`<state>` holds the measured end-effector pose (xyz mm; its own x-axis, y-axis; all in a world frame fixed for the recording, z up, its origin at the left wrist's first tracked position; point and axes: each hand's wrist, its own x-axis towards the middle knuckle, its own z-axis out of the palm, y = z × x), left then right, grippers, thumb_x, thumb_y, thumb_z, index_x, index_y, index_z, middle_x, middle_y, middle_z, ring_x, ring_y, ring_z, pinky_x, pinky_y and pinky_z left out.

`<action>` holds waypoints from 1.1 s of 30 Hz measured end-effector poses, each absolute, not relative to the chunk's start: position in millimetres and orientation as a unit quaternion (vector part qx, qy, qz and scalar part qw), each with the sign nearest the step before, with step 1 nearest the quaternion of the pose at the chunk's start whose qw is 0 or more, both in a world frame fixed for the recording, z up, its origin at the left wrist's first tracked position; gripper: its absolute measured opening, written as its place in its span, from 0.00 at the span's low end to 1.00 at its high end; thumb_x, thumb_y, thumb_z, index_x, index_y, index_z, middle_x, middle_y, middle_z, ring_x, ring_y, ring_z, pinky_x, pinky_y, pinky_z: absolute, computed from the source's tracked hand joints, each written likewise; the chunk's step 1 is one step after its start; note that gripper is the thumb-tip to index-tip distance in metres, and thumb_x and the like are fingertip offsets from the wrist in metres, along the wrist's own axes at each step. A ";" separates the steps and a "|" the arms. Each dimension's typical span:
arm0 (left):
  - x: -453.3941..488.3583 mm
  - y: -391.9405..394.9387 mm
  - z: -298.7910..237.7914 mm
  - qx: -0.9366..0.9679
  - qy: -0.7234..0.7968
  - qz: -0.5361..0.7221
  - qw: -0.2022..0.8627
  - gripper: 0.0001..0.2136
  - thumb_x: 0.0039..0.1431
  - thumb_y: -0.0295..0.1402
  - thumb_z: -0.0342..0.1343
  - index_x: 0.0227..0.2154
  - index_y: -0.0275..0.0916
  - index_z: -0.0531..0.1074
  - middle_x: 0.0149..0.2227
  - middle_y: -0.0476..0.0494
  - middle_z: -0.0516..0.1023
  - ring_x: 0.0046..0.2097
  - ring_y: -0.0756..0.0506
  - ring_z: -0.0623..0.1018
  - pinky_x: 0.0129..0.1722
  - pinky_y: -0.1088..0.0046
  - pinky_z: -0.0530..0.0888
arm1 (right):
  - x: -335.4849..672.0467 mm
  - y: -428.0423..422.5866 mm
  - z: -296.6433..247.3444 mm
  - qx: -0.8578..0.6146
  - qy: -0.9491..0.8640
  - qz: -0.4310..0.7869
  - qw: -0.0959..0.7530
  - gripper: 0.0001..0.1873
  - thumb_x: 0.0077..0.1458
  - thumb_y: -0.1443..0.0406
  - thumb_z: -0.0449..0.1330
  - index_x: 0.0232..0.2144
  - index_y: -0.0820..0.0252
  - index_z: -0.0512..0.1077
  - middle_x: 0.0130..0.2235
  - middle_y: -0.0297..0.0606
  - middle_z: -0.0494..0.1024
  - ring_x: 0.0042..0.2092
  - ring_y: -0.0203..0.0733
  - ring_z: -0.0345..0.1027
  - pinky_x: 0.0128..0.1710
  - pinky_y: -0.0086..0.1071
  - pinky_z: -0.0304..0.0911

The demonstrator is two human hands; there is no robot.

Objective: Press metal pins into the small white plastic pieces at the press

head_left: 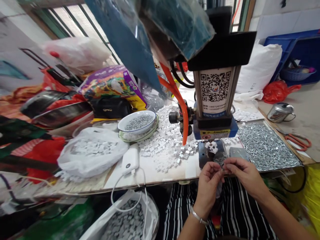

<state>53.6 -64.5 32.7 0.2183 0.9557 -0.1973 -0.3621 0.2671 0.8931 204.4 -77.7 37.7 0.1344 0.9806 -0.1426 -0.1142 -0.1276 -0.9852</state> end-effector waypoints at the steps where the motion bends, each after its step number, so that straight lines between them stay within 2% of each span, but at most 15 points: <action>1: 54.1 -65.0 33.6 0.370 0.398 0.478 0.690 0.12 0.51 0.36 0.69 0.34 0.38 0.73 0.30 0.50 0.76 0.28 0.52 0.72 0.31 0.76 0.69 | 204.1 -77.4 38.2 -0.537 -0.400 0.526 0.525 0.22 0.49 0.46 0.69 0.37 0.56 0.80 0.35 0.40 0.83 0.38 0.47 0.78 0.42 0.42 0.76; 9: 56.0 -66.0 36.2 0.370 0.393 0.480 0.692 0.13 0.50 0.35 0.69 0.34 0.38 0.73 0.30 0.52 0.74 0.28 0.52 0.73 0.31 0.76 0.70 | 200.4 -74.9 37.4 -0.541 -0.456 0.487 0.512 0.19 0.52 0.48 0.67 0.34 0.57 0.79 0.34 0.36 0.80 0.36 0.43 0.73 0.37 0.35 0.71; 17: 56.7 -65.0 33.4 0.380 0.389 0.483 0.686 0.11 0.51 0.32 0.68 0.35 0.38 0.72 0.30 0.52 0.75 0.28 0.53 0.73 0.31 0.77 0.70 | 205.0 -74.5 36.3 -0.536 -0.453 0.495 0.512 0.17 0.53 0.49 0.67 0.33 0.57 0.78 0.34 0.36 0.79 0.36 0.42 0.72 0.38 0.34 0.70; 22: 55.8 -64.7 34.2 0.374 0.382 0.486 0.691 0.12 0.51 0.33 0.69 0.35 0.38 0.73 0.31 0.51 0.75 0.28 0.52 0.73 0.31 0.76 0.71 | 202.6 -76.1 34.7 -0.513 -0.511 0.466 0.509 0.14 0.58 0.52 0.64 0.32 0.57 0.79 0.34 0.37 0.77 0.38 0.42 0.71 0.40 0.34 0.68; 27: 52.4 -66.0 33.4 0.364 0.369 0.483 0.706 0.13 0.50 0.34 0.70 0.36 0.38 0.73 0.31 0.51 0.75 0.30 0.52 0.73 0.33 0.76 0.71 | 201.3 -83.3 25.7 -0.496 -0.577 0.416 0.498 0.12 0.62 0.56 0.61 0.39 0.53 0.81 0.42 0.41 0.78 0.45 0.45 0.72 0.45 0.36 0.69; 31: 53.5 -68.5 29.7 0.369 0.379 0.476 0.702 0.13 0.51 0.34 0.69 0.37 0.38 0.73 0.33 0.49 0.75 0.33 0.50 0.73 0.34 0.75 0.71 | 201.2 -88.7 23.1 -0.492 -0.605 0.400 0.482 0.14 0.63 0.56 0.59 0.46 0.51 0.80 0.44 0.42 0.77 0.47 0.45 0.72 0.47 0.37 0.70; 33: 52.7 -67.6 26.7 0.390 0.403 0.486 0.670 0.11 0.53 0.35 0.67 0.37 0.38 0.74 0.33 0.49 0.75 0.33 0.50 0.72 0.34 0.75 0.71 | 205.7 -95.2 21.3 -0.505 -0.611 0.387 0.471 0.14 0.64 0.55 0.58 0.45 0.52 0.79 0.45 0.41 0.78 0.47 0.45 0.73 0.49 0.36 0.70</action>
<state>52.7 -67.6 26.7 0.2026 0.9659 -0.1610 -0.3376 0.2232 0.9144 205.7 -95.2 21.3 -0.0460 0.9816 0.1853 0.2519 0.1909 -0.9487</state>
